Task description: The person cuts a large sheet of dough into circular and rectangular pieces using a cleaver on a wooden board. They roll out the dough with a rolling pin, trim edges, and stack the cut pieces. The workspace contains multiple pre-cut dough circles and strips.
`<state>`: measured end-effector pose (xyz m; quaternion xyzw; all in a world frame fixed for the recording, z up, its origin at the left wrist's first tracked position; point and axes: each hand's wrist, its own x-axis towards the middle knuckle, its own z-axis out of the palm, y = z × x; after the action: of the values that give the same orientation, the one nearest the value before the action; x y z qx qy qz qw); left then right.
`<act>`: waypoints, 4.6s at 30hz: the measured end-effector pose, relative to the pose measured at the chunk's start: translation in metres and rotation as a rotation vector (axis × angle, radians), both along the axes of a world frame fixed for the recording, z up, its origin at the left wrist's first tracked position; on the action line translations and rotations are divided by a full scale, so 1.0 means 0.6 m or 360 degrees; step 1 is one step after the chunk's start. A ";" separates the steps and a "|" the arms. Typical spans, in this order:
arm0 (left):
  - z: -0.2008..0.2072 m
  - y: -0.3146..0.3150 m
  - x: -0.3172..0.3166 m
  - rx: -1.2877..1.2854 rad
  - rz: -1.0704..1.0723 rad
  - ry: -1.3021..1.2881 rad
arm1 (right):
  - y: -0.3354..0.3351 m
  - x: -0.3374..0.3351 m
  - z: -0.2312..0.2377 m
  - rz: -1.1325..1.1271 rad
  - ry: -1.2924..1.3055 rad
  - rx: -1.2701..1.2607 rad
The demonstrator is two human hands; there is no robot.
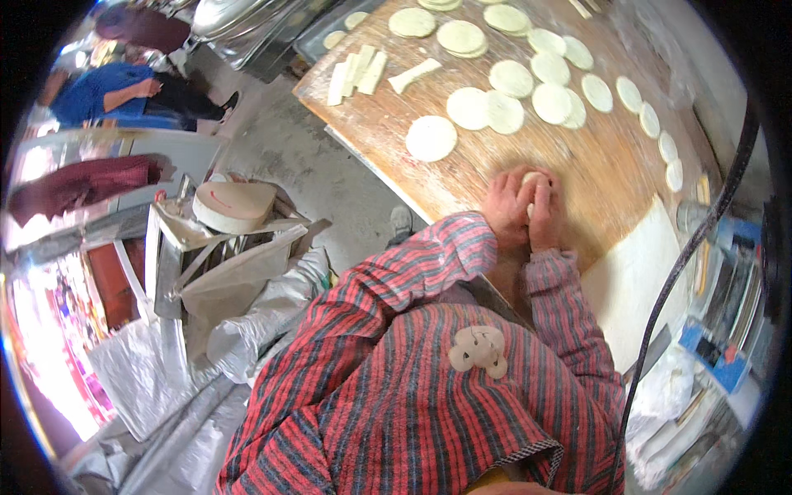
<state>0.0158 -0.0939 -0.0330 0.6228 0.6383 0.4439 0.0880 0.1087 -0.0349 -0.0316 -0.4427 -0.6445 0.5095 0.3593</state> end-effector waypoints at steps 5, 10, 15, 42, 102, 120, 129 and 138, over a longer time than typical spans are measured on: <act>0.040 -0.017 0.016 0.0019 0.0492 -0.0793 | -0.009 -0.008 -0.017 -0.0030 0.0294 -0.0470; 0.142 -0.076 -0.071 0.0379 0.0948 -0.0954 | -0.072 -0.116 0.056 0.0536 0.1307 -0.1517; 0.249 -0.219 -0.243 0.0860 0.1230 -0.1089 | -0.205 -0.338 0.196 0.0913 0.1055 -0.1165; 0.243 -0.648 -0.571 -0.0411 0.0445 -0.0579 | -0.345 -0.118 0.094 0.0271 -0.0960 0.0420; -0.008 0.239 0.228 -0.0944 -0.0222 -0.0773 | -0.207 0.856 0.012 -0.1438 -0.0635 -0.0803; -0.051 0.144 0.036 -0.0757 -0.0134 -0.0198 | -0.139 0.697 -0.024 -0.1296 -0.1096 -0.0237; 0.010 0.049 0.028 -0.0921 -0.0076 -0.0065 | 0.026 0.640 0.087 -0.0917 -0.1395 0.0794; -0.002 0.015 0.030 -0.0606 0.0180 -0.0518 | 0.341 0.592 0.141 -0.0472 -0.1470 0.0409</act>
<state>0.0336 -0.0848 -0.0344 0.4787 0.7215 0.4143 0.2804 0.4639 0.1696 0.0533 -0.6610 -0.7239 0.1203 0.1567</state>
